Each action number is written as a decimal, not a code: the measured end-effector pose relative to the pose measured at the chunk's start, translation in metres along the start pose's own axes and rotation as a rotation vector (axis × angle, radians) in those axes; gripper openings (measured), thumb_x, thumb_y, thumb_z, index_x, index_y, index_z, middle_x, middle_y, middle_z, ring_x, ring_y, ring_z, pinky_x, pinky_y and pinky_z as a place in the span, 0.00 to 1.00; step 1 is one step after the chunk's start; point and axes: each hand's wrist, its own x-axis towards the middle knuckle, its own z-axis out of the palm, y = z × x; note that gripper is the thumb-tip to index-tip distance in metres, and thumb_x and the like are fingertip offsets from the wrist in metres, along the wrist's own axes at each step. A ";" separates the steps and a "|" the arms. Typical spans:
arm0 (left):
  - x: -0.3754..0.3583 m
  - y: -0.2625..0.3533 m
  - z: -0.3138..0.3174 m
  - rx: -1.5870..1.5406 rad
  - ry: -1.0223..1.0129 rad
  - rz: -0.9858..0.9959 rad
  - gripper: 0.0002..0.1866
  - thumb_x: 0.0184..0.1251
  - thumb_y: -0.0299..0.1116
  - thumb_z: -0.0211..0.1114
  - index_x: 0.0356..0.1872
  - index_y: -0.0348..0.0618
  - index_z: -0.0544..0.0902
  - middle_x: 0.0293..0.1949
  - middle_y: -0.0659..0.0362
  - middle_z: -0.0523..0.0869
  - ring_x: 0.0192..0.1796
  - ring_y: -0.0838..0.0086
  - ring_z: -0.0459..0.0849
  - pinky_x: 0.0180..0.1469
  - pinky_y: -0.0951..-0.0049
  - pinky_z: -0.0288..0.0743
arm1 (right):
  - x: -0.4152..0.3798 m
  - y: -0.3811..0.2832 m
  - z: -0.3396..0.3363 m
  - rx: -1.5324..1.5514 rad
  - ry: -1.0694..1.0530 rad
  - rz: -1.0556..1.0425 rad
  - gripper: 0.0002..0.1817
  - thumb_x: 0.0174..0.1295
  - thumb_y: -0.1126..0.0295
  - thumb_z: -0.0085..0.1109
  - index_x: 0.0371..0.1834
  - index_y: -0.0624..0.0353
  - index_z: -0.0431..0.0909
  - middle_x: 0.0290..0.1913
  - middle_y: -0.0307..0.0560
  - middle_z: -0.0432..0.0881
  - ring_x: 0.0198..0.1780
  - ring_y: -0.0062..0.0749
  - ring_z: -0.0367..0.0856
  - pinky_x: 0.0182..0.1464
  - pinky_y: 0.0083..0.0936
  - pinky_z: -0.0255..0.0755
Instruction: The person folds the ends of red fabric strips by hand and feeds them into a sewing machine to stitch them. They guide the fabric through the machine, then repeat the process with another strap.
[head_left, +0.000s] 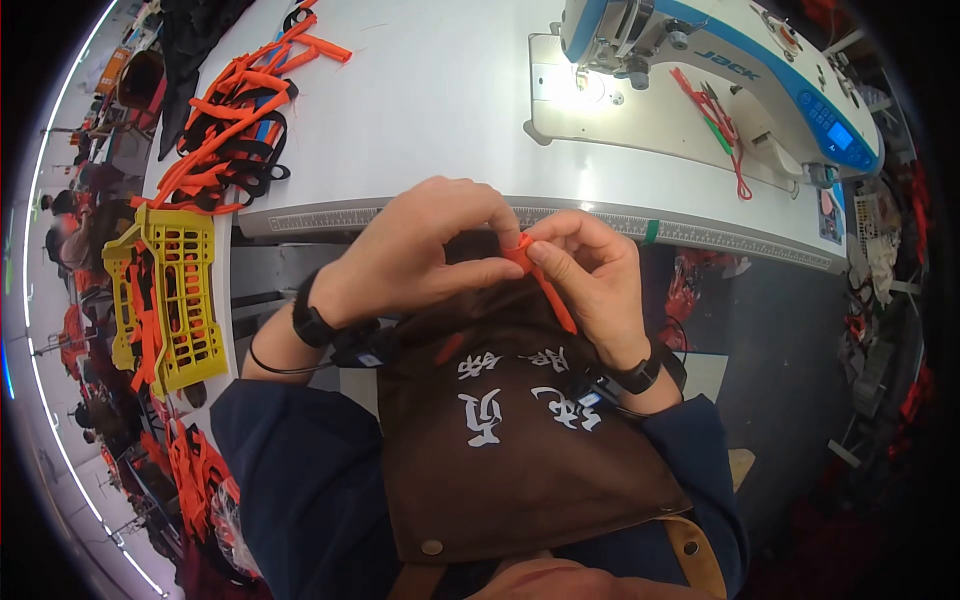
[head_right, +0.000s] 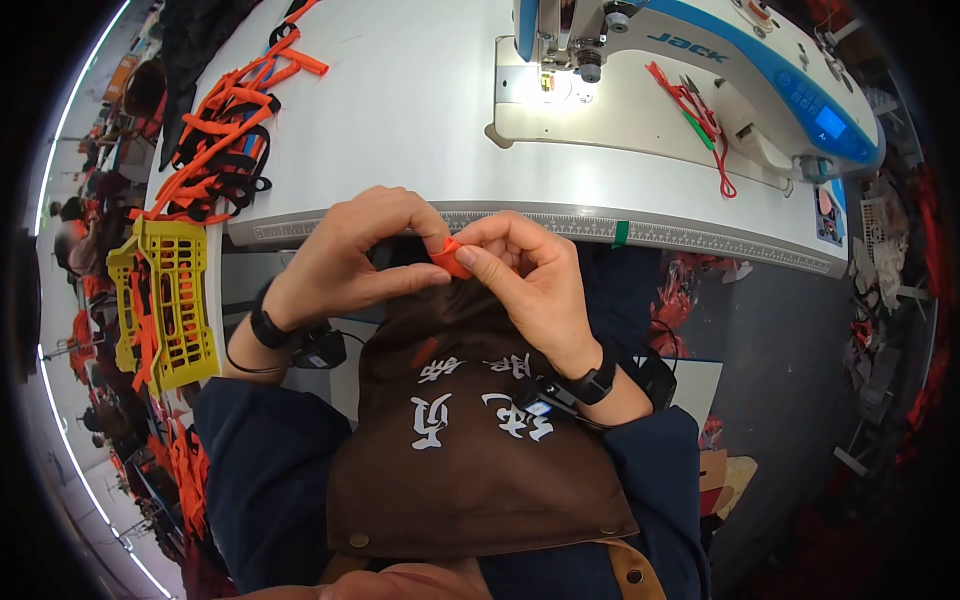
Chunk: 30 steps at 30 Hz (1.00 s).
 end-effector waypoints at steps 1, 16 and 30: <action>-0.001 0.000 0.005 -0.056 0.033 -0.038 0.10 0.65 0.30 0.81 0.42 0.43 0.88 0.41 0.60 0.92 0.46 0.66 0.89 0.56 0.66 0.78 | 0.000 0.000 0.000 -0.015 0.015 -0.015 0.06 0.78 0.77 0.68 0.53 0.67 0.88 0.43 0.41 0.93 0.45 0.15 0.89 0.49 0.13 0.79; -0.004 0.014 0.021 0.342 0.227 0.089 0.05 0.72 0.29 0.74 0.45 0.47 0.88 0.45 0.62 0.90 0.50 0.66 0.87 0.60 0.63 0.72 | 0.001 -0.010 0.010 -0.503 0.183 -0.346 0.08 0.66 0.76 0.78 0.46 0.59 0.94 0.38 0.37 0.88 0.30 0.14 0.73 0.31 0.16 0.62; -0.003 0.028 0.016 0.443 0.159 0.093 0.06 0.70 0.30 0.76 0.43 0.48 0.87 0.43 0.65 0.91 0.49 0.68 0.89 0.59 0.63 0.74 | 0.000 -0.019 0.006 -0.631 0.169 -0.432 0.07 0.60 0.80 0.78 0.41 0.61 0.91 0.38 0.39 0.89 0.35 0.26 0.79 0.39 0.24 0.73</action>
